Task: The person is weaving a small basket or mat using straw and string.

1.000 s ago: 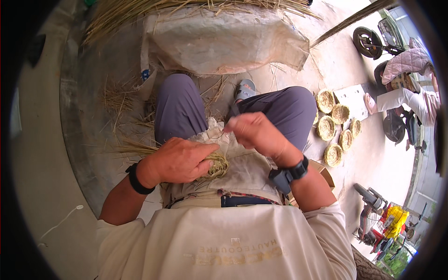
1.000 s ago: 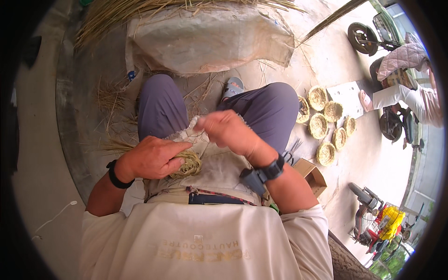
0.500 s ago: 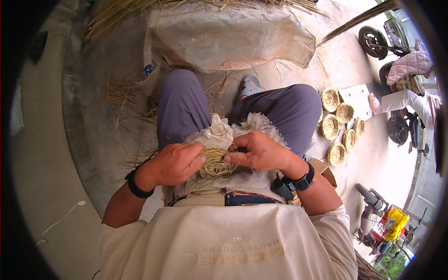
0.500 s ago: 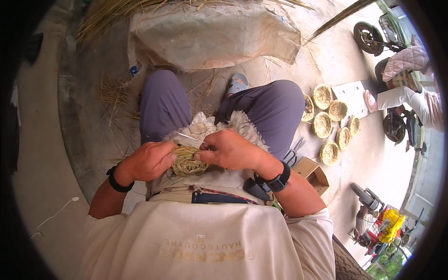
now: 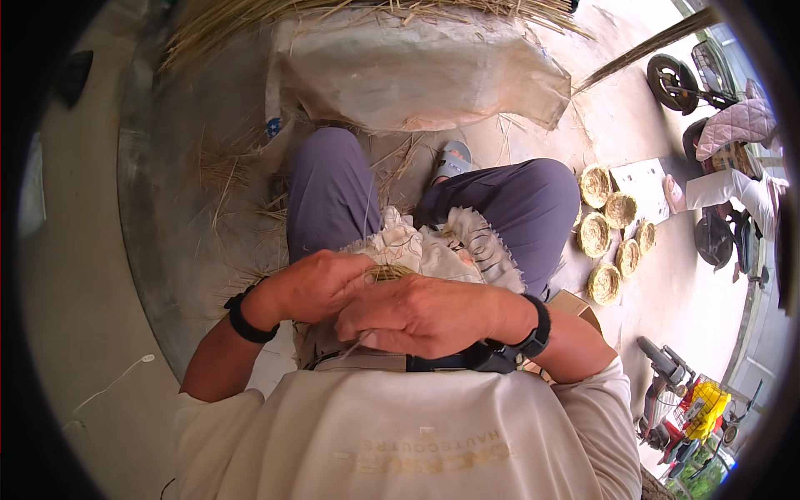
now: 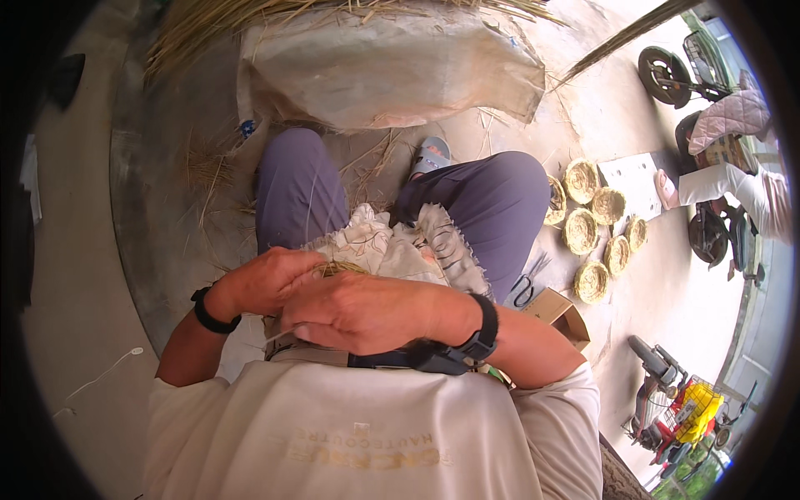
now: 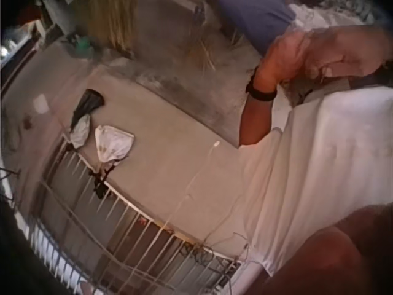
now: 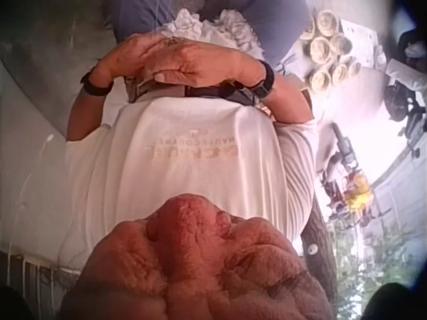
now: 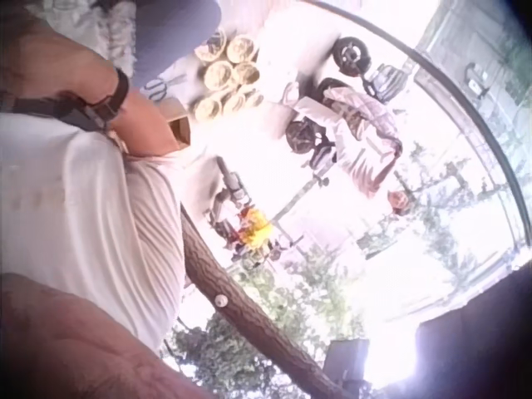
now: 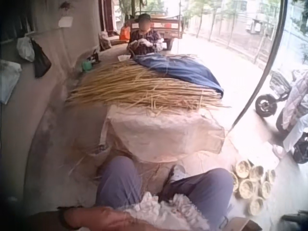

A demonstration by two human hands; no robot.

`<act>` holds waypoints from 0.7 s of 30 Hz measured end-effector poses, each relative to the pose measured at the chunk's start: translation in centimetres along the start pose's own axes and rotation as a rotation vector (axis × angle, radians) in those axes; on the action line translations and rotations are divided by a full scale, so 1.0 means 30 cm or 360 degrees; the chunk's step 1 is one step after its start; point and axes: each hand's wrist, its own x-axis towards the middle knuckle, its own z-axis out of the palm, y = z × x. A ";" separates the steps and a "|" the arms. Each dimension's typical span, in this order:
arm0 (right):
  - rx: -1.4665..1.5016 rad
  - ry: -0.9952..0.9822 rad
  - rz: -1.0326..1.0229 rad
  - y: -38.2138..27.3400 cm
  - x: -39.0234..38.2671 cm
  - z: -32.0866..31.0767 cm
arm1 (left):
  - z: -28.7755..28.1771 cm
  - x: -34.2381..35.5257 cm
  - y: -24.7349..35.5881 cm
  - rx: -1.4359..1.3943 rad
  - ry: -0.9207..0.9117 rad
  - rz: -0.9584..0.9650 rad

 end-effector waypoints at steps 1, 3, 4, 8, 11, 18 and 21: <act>0.0007 -0.0008 0.0000 0.018 -0.006 0.011 | 0.008 -0.004 -0.003 -0.0154 0.0067 -0.0208; -0.0016 -0.0098 0.0025 0.058 -0.020 0.023 | 0.009 -0.001 -0.010 -0.0266 0.0070 -0.0249; -0.0014 -0.0098 0.0030 0.067 -0.026 0.023 | 0.011 0.002 -0.014 -0.0373 0.0067 -0.0286; -0.0082 -0.0327 0.0101 0.077 -0.020 0.013 | 0.013 0.007 -0.022 -0.0545 0.0097 -0.0274; -0.0210 -0.0231 0.0056 0.041 -0.028 0.001 | 0.000 0.019 -0.006 -0.0253 0.0053 -0.0504; -0.0618 0.1014 0.0671 -0.105 -0.305 -0.226 | -0.036 -0.042 -0.079 -0.0242 0.0711 -0.0616; -0.0406 0.1939 0.1029 -0.200 -0.449 -0.272 | -0.095 -0.075 -0.094 -0.0006 0.0938 -0.0721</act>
